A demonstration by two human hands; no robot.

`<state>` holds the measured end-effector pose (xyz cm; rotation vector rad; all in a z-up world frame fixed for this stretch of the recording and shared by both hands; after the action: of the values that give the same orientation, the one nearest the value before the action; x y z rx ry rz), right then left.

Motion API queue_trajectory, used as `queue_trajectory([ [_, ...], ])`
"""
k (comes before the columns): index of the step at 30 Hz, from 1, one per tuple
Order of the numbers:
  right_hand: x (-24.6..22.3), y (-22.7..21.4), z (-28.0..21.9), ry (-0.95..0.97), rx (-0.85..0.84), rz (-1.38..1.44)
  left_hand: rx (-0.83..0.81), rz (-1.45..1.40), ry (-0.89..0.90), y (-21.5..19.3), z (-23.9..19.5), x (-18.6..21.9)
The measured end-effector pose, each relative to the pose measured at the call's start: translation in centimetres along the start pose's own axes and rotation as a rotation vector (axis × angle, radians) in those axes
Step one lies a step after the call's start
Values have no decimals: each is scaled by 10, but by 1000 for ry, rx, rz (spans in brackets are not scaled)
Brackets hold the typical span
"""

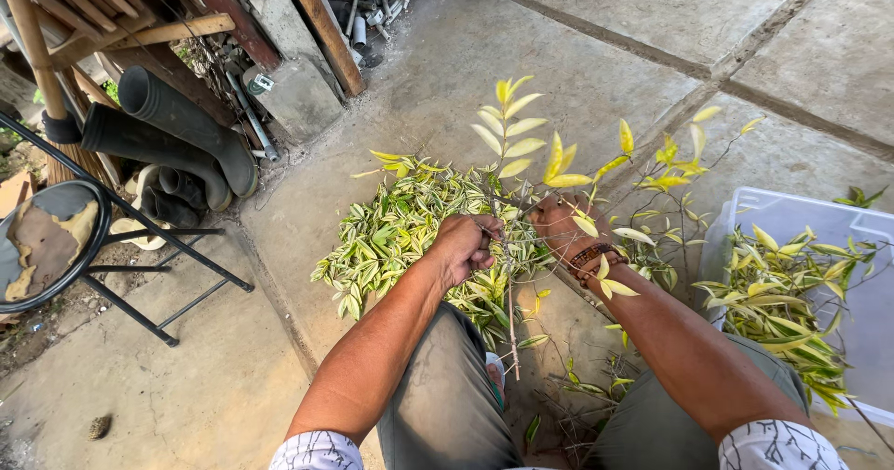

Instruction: The person sits on a small stool and uses a knife to strip leaves from plant branches. They hold the branches with one hand and scrape the knife along the stems to remove foliage, placing the trimmed leaves into a nearby plastic container.

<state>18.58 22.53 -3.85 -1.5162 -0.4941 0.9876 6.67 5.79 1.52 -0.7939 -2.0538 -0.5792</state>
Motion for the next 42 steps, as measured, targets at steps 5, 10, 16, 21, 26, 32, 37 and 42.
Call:
queue_trajectory([
  [5,-2,0,-1,-93,-62,28,30,14,-30,-1,-1,2],
  [10,-1,7,0,94,-213,199,19,-32,-37,-9,3,1],
  [16,29,15,5,-13,-240,102,126,-186,88,-33,22,0],
  [21,39,-5,2,127,-350,-20,269,-358,103,-61,45,4],
  [26,44,-38,-8,232,-175,23,389,-385,156,-77,56,5],
  [32,24,-65,-29,-12,244,56,505,-313,191,-76,61,5],
  [37,-13,-64,-46,-142,134,98,551,-267,230,-70,66,2],
  [42,-20,-70,-48,-161,181,90,519,-233,249,-71,65,0],
])
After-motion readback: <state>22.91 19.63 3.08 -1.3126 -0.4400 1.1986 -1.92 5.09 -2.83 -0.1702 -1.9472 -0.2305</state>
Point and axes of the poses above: each hand's wrist, its own z-axis towards the middle knuckle, its own y-axis out of the palm, x = y × z, the point moved 1 cm from there along z, towards the middle knuckle
